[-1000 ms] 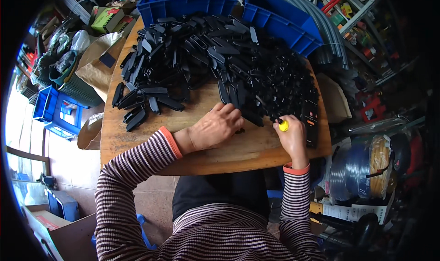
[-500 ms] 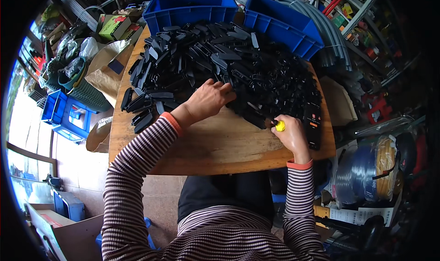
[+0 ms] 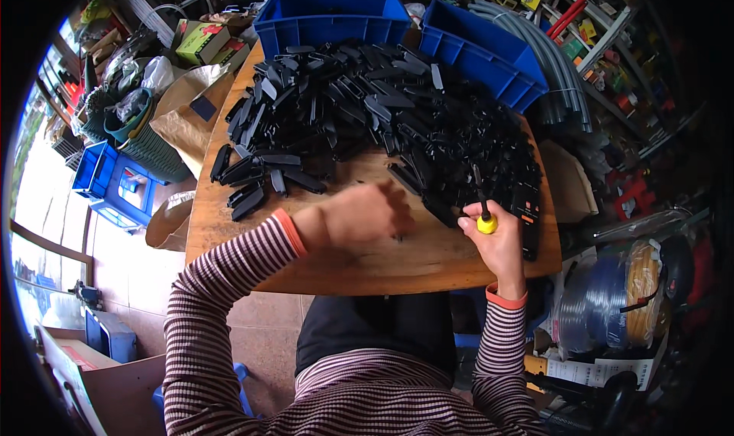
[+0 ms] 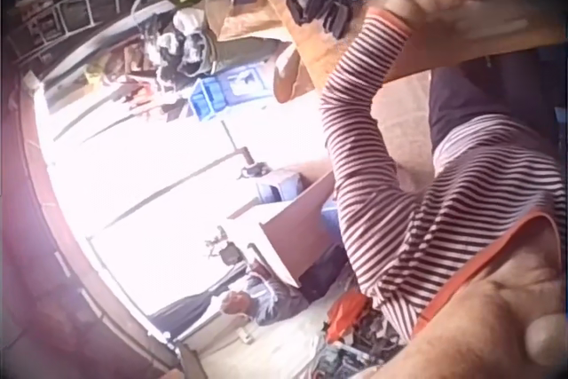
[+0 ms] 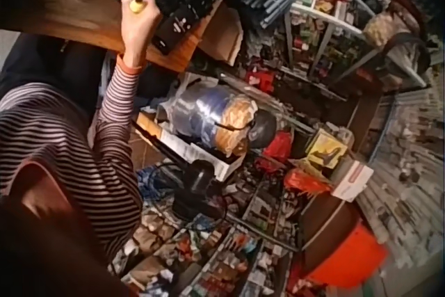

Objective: Assembling or prying small black plastic components using a handheld tool at a manufacturing workbench.

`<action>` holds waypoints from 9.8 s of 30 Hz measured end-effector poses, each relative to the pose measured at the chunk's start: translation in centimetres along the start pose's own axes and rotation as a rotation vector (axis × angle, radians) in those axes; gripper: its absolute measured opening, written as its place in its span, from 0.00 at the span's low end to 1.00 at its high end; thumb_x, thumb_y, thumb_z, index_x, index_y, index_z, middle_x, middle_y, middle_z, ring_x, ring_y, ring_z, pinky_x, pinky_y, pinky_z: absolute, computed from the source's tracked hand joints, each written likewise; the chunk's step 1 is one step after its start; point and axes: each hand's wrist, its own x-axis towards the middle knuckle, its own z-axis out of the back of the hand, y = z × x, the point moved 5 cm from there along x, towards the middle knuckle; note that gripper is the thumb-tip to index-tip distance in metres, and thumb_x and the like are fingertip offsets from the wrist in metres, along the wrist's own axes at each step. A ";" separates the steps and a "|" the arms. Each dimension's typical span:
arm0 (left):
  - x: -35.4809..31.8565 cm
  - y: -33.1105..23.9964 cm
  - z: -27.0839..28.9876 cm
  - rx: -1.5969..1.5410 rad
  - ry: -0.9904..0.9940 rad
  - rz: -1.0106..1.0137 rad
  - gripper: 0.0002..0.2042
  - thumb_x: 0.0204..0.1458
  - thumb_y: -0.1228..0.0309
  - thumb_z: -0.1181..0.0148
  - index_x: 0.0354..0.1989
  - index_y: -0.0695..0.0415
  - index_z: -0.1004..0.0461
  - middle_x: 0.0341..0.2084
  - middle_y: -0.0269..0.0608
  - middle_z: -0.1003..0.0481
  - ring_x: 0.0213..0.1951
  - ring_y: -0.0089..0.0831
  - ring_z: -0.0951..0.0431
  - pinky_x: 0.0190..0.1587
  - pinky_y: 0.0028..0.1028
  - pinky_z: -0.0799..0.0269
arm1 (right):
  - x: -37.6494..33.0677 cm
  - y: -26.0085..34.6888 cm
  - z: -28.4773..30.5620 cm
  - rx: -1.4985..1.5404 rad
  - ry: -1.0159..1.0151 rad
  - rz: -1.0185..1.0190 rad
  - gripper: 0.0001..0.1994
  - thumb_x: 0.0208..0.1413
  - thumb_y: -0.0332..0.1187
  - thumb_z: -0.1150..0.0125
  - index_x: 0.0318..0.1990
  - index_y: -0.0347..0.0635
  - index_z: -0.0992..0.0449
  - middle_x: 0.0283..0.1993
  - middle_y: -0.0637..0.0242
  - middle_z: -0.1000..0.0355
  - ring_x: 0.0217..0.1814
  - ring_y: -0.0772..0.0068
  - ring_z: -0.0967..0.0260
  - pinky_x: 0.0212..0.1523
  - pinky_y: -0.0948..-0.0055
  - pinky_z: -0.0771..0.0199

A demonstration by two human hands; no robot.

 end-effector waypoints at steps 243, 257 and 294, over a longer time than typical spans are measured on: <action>0.4 2.6 -1.3 -0.324 -0.459 0.344 0.15 0.42 0.77 0.42 0.42 0.57 0.27 0.38 0.39 0.29 0.38 0.38 0.25 0.42 0.35 0.27 | 2.8 -2.6 -1.8 0.044 -0.058 -0.037 0.07 0.49 0.26 0.33 0.32 0.36 0.26 0.26 0.57 0.26 0.28 0.66 0.25 0.31 0.74 0.28; -1.5 -3.5 -1.7 0.023 -0.299 -0.043 0.15 0.48 0.70 0.42 0.46 0.58 0.27 0.46 0.42 0.27 0.38 0.28 0.24 0.37 0.27 0.24 | 1.7 -1.3 -1.5 0.103 -0.067 -0.004 0.07 0.52 0.26 0.32 0.32 0.35 0.26 0.26 0.66 0.25 0.27 0.84 0.33 0.30 0.79 0.30; -2.2 -5.0 -1.5 -0.120 -0.194 0.147 0.14 0.44 0.69 0.44 0.40 0.62 0.27 0.48 0.47 0.27 0.43 0.33 0.27 0.43 0.26 0.26 | 4.5 3.6 -8.4 -0.182 0.584 0.397 0.08 0.45 0.20 0.34 0.34 0.35 0.25 0.30 0.61 0.26 0.29 0.62 0.26 0.29 0.70 0.27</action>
